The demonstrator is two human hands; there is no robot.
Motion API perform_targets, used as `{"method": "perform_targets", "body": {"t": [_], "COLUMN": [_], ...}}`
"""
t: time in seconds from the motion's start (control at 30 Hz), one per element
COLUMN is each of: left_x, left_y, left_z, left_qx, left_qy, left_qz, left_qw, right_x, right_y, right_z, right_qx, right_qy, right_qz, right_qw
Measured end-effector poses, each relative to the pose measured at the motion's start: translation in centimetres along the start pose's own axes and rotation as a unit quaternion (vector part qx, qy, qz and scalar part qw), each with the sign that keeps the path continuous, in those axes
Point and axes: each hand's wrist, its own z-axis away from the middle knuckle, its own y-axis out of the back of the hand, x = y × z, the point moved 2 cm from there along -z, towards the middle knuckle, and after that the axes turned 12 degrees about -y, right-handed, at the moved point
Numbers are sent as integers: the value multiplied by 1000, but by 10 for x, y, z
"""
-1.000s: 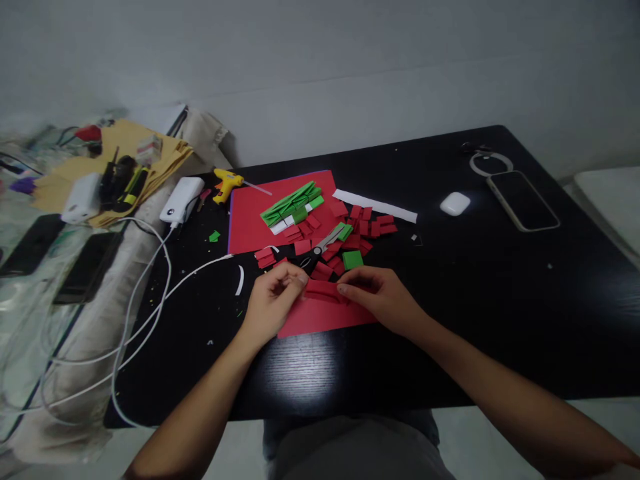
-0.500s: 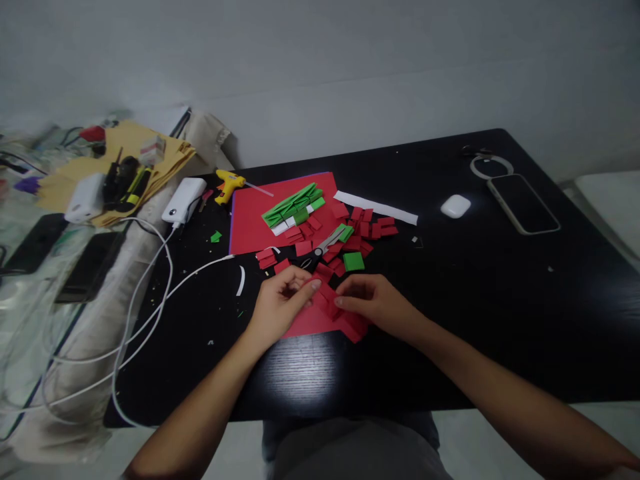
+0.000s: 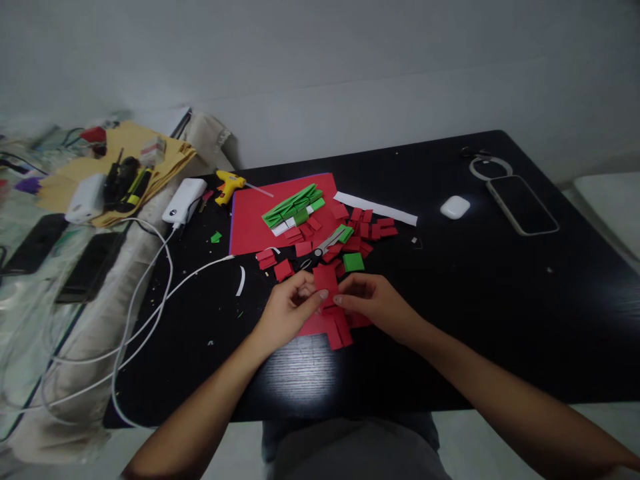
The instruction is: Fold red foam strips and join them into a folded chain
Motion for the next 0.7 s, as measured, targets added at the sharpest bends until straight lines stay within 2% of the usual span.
{"method": "perform_targets", "body": {"t": [0.2, 0.43, 0.7], "left_x": [0, 0, 2], "left_y": [1, 2, 0], "left_z": [-2, -1, 0], "left_qx": [8, -18, 10], "left_qy": [-20, -25, -58], "left_qz": [-9, 0, 5], "left_qw": [1000, 1000, 998], "right_x": [-1, -1, -2], "right_y": [0, 3, 2], "right_z": [0, 0, 1], "right_qx": [8, 47, 50], "right_qy": [23, 48, 92], "right_qz": [10, 16, 26], "right_qw": [1000, 998, 994]}}
